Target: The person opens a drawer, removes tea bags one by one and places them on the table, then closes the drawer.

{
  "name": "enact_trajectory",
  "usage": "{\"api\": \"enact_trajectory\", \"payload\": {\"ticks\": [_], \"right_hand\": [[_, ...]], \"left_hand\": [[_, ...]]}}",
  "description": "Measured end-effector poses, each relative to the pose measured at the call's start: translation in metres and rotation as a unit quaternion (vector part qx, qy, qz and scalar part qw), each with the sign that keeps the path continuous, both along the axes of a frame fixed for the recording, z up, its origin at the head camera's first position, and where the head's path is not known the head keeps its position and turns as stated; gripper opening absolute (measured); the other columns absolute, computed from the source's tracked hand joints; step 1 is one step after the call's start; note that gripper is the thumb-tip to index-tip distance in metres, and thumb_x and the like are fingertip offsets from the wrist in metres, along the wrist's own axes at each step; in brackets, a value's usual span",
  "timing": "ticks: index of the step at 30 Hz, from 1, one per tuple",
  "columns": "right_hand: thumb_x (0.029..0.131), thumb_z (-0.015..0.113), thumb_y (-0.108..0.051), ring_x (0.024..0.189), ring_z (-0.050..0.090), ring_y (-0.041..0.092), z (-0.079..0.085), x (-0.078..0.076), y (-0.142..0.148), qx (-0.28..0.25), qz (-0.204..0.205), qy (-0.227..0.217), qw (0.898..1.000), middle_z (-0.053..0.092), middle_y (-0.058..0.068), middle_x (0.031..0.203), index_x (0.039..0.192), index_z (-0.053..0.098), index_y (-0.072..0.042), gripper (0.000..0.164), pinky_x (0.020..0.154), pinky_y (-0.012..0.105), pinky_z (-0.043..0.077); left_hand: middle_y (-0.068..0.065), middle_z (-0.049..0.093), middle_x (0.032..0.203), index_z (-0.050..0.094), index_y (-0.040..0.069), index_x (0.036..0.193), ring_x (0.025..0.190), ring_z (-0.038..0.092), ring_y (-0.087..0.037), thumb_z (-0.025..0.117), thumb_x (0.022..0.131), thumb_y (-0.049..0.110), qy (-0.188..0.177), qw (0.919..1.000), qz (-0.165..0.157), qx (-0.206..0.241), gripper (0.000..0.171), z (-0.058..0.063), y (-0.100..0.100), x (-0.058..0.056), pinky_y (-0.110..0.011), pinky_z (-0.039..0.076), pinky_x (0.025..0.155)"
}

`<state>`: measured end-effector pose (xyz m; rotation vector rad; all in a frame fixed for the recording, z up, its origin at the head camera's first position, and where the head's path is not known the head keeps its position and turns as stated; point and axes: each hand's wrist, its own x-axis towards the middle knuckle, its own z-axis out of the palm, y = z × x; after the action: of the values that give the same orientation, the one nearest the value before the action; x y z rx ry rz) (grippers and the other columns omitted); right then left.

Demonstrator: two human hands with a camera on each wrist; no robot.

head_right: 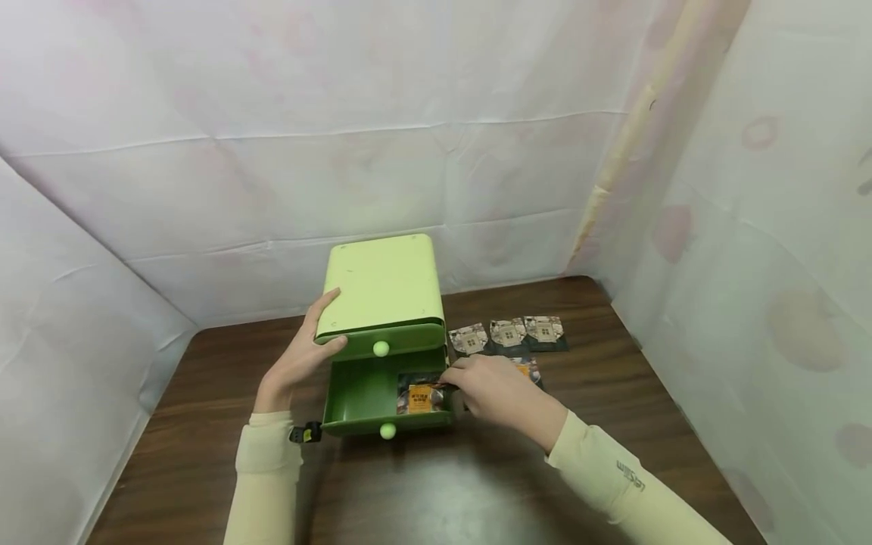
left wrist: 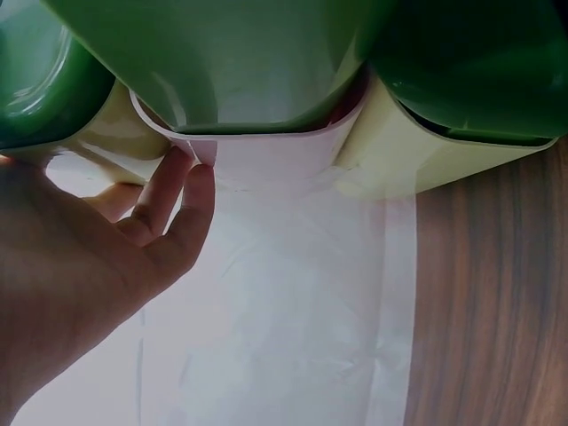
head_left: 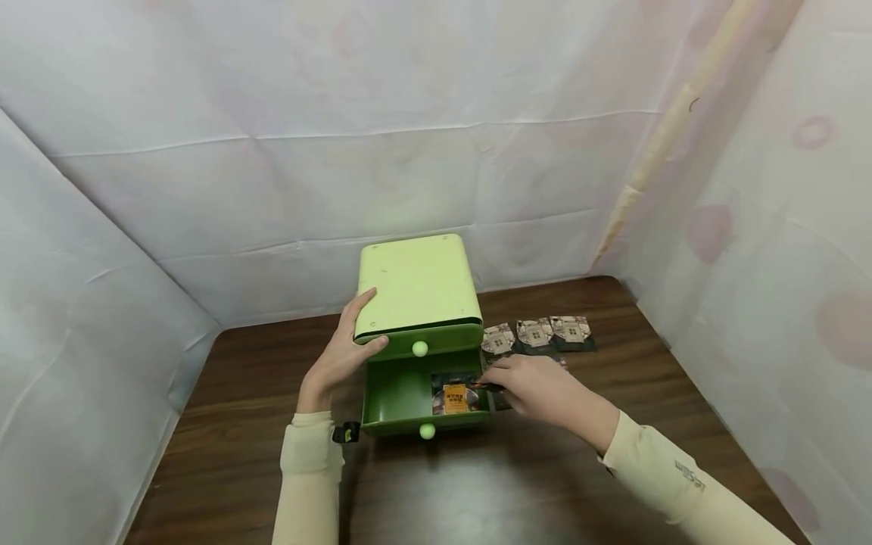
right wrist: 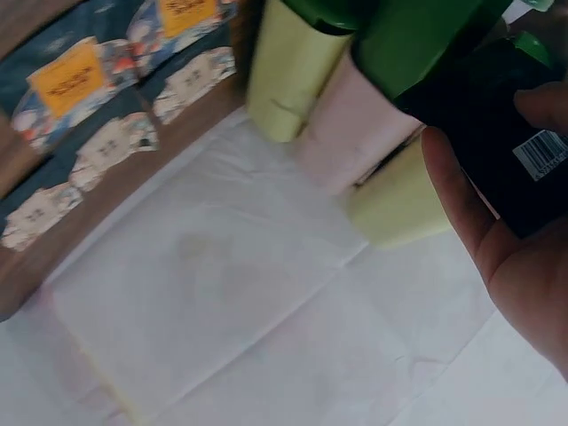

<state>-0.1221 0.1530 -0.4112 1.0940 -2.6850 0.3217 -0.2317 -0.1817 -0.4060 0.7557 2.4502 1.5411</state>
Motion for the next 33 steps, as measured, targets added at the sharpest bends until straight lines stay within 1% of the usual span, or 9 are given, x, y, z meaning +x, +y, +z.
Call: {"api": "enact_trajectory", "payload": {"ticks": [2, 6, 8, 11, 16, 21, 24, 28, 33], "right_hand": [[0.081, 0.068, 0.001, 0.082, 0.065, 0.012, -0.004, 0.003, 0.007, 0.000, -0.012, -0.009, 1.000, 0.068, -0.006, 0.100, 0.107, 0.072, -0.020, 0.034, 0.058, 0.028, 0.050], [0.081, 0.069, 0.000, 0.077, 0.063, 0.011, -0.013, 0.004, 0.025, 0.002, -0.043, -0.034, 0.999, 0.065, -0.004, 0.100, 0.105, 0.071, -0.018, 0.030, 0.059, 0.030, 0.051], [0.082, 0.070, -0.002, 0.073, 0.061, 0.009, -0.016, 0.003, 0.034, 0.000, -0.060, -0.050, 0.997, 0.064, -0.003, 0.100, 0.104, 0.070, -0.017, 0.027, 0.057, 0.028, 0.049], [0.083, 0.070, -0.002, 0.064, 0.055, 0.005, -0.021, 0.001, 0.047, -0.001, -0.089, -0.074, 0.993, 0.064, -0.003, 0.100, 0.104, 0.070, -0.018, 0.026, 0.052, 0.025, 0.043], [0.084, 0.067, 0.000, 0.058, 0.046, 0.000, -0.023, 0.000, 0.065, 0.000, -0.130, -0.101, 0.986, 0.064, -0.002, 0.099, 0.104, 0.069, -0.017, 0.026, 0.048, 0.023, 0.035], [0.084, 0.068, 0.001, 0.060, 0.050, 0.002, -0.021, 0.002, 0.078, -0.004, -0.147, -0.109, 0.983, 0.065, -0.001, 0.099, 0.106, 0.069, -0.015, 0.027, 0.047, 0.024, 0.037], [0.086, 0.069, -0.001, 0.064, 0.055, 0.004, -0.025, 0.000, 0.086, -0.001, -0.156, -0.103, 0.982, 0.066, -0.001, 0.097, 0.106, 0.068, -0.014, 0.025, 0.050, 0.025, 0.041], [0.085, 0.066, 0.002, 0.064, 0.058, 0.008, -0.037, -0.001, 0.100, 0.019, -0.174, -0.098, 0.980, 0.069, 0.002, 0.098, 0.111, 0.069, -0.010, 0.028, 0.049, 0.027, 0.040], [0.080, 0.064, 0.011, 0.070, 0.063, 0.018, -0.054, -0.001, 0.111, 0.034, -0.177, -0.096, 0.979, 0.069, 0.010, 0.107, 0.120, 0.068, -0.006, 0.044, 0.049, 0.028, 0.038]], "left_hand": [[-0.012, 0.006, 0.158, 0.018, 0.018, 0.157, 0.144, 0.006, -0.033, 0.067, 0.091, 0.023, 0.000, 1.0000, 0.000, -0.001, 0.082, 0.007, 0.001, 0.006, -0.067, 0.016, 0.105], [-0.011, 0.005, 0.158, 0.018, 0.018, 0.157, 0.144, 0.005, -0.032, 0.067, 0.092, 0.023, -0.001, 1.0000, 0.001, -0.004, 0.081, 0.011, -0.001, 0.010, -0.066, 0.017, 0.105], [-0.012, 0.005, 0.158, 0.018, 0.018, 0.157, 0.144, 0.005, -0.032, 0.067, 0.091, 0.023, 0.003, 1.0000, 0.001, -0.004, 0.081, 0.011, -0.003, 0.010, -0.067, 0.016, 0.105], [-0.012, 0.005, 0.158, 0.018, 0.018, 0.157, 0.144, 0.005, -0.032, 0.067, 0.091, 0.023, 0.007, 1.0000, 0.001, 0.000, 0.082, 0.011, -0.005, 0.009, -0.067, 0.015, 0.105], [-0.012, 0.005, 0.158, 0.018, 0.018, 0.157, 0.144, 0.005, -0.032, 0.067, 0.091, 0.022, 0.006, 1.0000, 0.001, 0.001, 0.082, 0.011, -0.008, 0.010, -0.067, 0.016, 0.105], [-0.013, 0.004, 0.158, 0.017, 0.016, 0.157, 0.144, 0.005, -0.033, 0.067, 0.091, 0.021, 0.003, 1.0000, 0.001, 0.002, 0.082, 0.011, -0.009, 0.009, -0.066, 0.016, 0.105], [-0.014, 0.004, 0.158, 0.017, 0.016, 0.157, 0.144, 0.005, -0.033, 0.067, 0.091, 0.021, 0.004, 1.0000, 0.003, 0.005, 0.082, 0.010, -0.010, 0.009, -0.066, 0.016, 0.105], [-0.013, 0.003, 0.158, 0.017, 0.016, 0.157, 0.144, 0.005, -0.033, 0.067, 0.091, 0.022, 0.006, 1.0000, 0.000, 0.008, 0.082, 0.008, -0.012, 0.010, -0.067, 0.016, 0.105], [-0.012, 0.002, 0.158, 0.016, 0.018, 0.157, 0.144, 0.004, -0.034, 0.066, 0.092, 0.023, 0.000, 1.0000, 0.001, 0.000, 0.082, 0.007, -0.017, 0.014, -0.069, 0.017, 0.103]]}}
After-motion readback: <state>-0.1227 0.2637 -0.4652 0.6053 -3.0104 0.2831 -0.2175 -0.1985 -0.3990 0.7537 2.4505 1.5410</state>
